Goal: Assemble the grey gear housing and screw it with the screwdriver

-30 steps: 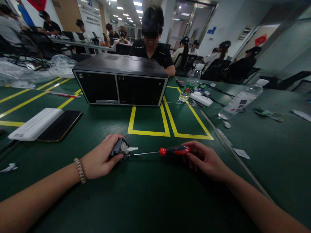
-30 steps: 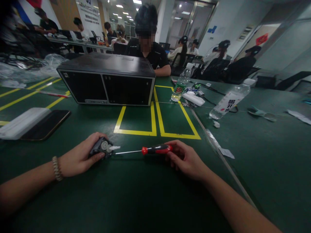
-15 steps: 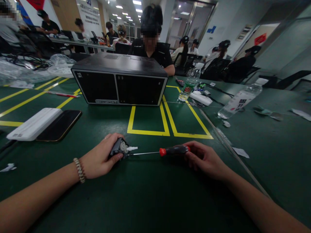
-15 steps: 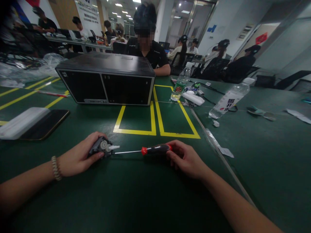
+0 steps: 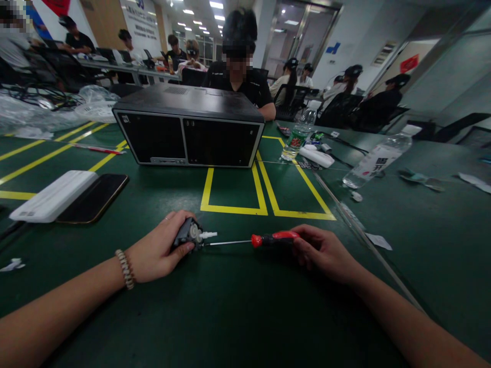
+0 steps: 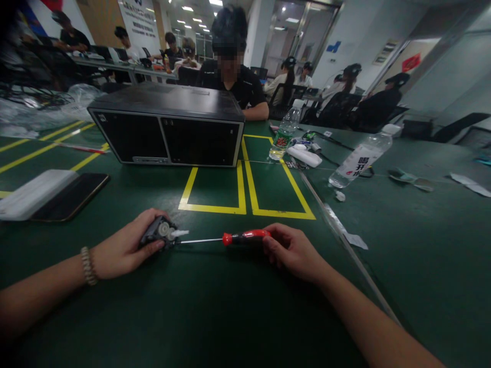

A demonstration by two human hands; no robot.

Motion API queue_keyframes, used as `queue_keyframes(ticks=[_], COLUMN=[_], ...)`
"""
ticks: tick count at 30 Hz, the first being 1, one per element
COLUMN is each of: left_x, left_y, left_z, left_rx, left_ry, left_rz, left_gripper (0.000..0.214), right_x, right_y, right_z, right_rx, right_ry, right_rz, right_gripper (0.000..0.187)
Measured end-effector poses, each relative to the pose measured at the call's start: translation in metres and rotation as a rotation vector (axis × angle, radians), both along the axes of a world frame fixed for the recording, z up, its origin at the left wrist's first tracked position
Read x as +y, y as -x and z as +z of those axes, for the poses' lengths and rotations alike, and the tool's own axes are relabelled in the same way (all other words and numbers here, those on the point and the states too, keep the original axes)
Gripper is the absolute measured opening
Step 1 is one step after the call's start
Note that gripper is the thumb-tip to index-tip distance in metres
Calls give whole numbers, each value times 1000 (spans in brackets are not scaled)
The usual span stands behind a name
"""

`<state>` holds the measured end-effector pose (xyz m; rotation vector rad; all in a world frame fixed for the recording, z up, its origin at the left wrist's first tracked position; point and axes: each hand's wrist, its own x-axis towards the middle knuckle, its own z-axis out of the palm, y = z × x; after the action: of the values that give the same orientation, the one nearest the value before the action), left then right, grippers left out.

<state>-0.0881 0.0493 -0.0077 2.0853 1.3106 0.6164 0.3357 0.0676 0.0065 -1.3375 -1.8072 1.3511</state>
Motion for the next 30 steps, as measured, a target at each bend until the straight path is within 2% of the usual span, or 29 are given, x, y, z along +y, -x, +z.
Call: queue_keyframes(ticks=[6, 13, 20, 26, 30], left_x=[0, -1, -2, -2, -2], left_y=[-1, -3, -4, -4, -3], left_z=[-1, 2, 2, 2, 1], left_rx=[-4, -6, -1, -4, -7], left_ry=[9, 8, 2, 8, 14], left_rz=[5, 7, -2, 18, 14], left_gripper=[41, 39, 38, 39, 40], right_x=[-3, 0, -1, 1, -2], right_y=[3, 1, 3, 3, 5], right_z=[1, 0, 2, 2, 2], right_rx=[-5, 6, 51, 5, 12], right_ry=[-4, 13, 28, 39, 21], right_rz=[-21, -6, -22, -28, -30], right_gripper=[50, 33, 48, 37, 44])
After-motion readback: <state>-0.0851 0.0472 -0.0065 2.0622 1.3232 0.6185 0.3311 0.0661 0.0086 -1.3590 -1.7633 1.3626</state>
